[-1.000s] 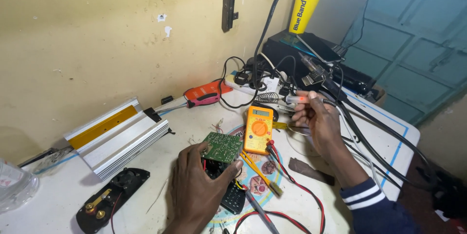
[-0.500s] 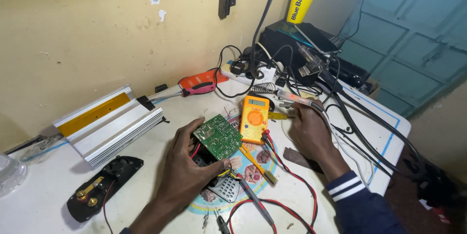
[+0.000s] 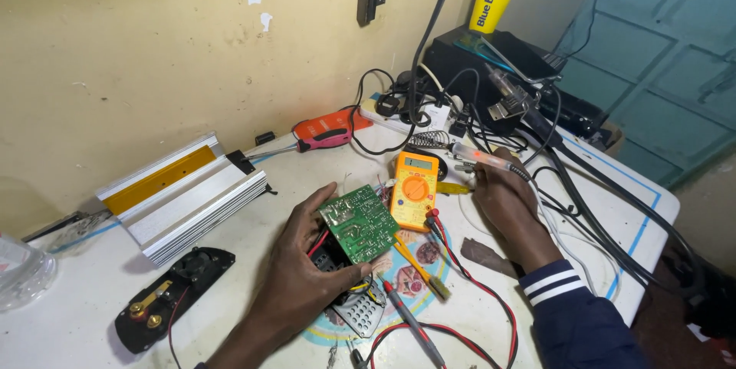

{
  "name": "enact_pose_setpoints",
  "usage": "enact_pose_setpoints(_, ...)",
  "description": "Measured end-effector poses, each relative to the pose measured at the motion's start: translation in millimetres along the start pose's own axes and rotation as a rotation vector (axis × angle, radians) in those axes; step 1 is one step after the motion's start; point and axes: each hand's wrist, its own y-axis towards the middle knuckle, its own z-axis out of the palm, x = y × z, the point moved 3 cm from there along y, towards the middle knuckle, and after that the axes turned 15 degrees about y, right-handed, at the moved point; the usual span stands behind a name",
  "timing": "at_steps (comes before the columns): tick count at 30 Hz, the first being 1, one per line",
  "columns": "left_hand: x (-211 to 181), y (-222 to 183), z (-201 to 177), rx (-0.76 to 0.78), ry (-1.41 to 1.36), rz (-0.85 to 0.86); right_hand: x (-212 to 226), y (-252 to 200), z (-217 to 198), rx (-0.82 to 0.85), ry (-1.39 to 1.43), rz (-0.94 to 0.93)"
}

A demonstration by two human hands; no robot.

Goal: Soldering electronic components onto a circuit board and testing connections with a multimeter on a workbench.

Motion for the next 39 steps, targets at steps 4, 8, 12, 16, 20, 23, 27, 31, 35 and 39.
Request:
enact_pose_setpoints(4, 5.3, -0.1, -2.0, -0.030, 0.183, -0.061, 56.3, -42.8, -24.2, 0.267, 0.075, 0.074)
enact_pose_setpoints(8, 10.2, 3.2, -3.6, -0.017, 0.176, -0.070, 72.1, -70.6, -25.9, 0.125, -0.108, -0.258)
enact_pose_setpoints(12, 7.5, -2.7, -6.1, 0.029, 0.169, -0.098, 103.4, -105.3, -34.5, 0.104, 0.025, -0.738)
enact_pose_setpoints(16, 11.7, -2.9, -8.2, -0.104, 0.206, 0.074, 103.0, -116.0, -27.3, 0.160, 0.069, -0.766)
enact_pose_setpoints(20, 15.9, -2.6, -9.9, -0.123, 0.162, 0.093, 140.3, -126.8, -36.6, 0.096, 0.040, -0.819)
enact_pose_setpoints(23, 17.8, -2.4, -10.2, -0.089, 0.114, 0.087, 143.2, -130.4, -40.9, 0.051, 0.013, -0.790)
enact_pose_setpoints(27, 25.8, 6.8, -16.9, -0.043, -0.039, 0.091, 137.9, -139.6, -38.9, 0.183, 0.162, -0.745)
enact_pose_setpoints(31, 29.2, 12.7, -17.7, 0.031, -0.167, 0.016, 161.5, -149.3, -32.4, 0.274, 0.289, -0.685)
enact_pose_setpoints(35, 26.7, 11.2, -14.2, 0.030, -0.276, 0.100, 194.5, -160.7, -35.4, 0.684, -0.040, -0.100)
enact_pose_setpoints(39, 24.8, 11.4, -16.6, 0.041, -0.288, 0.083, 186.9, -169.9, -29.5, 0.772, -0.269, -0.072)
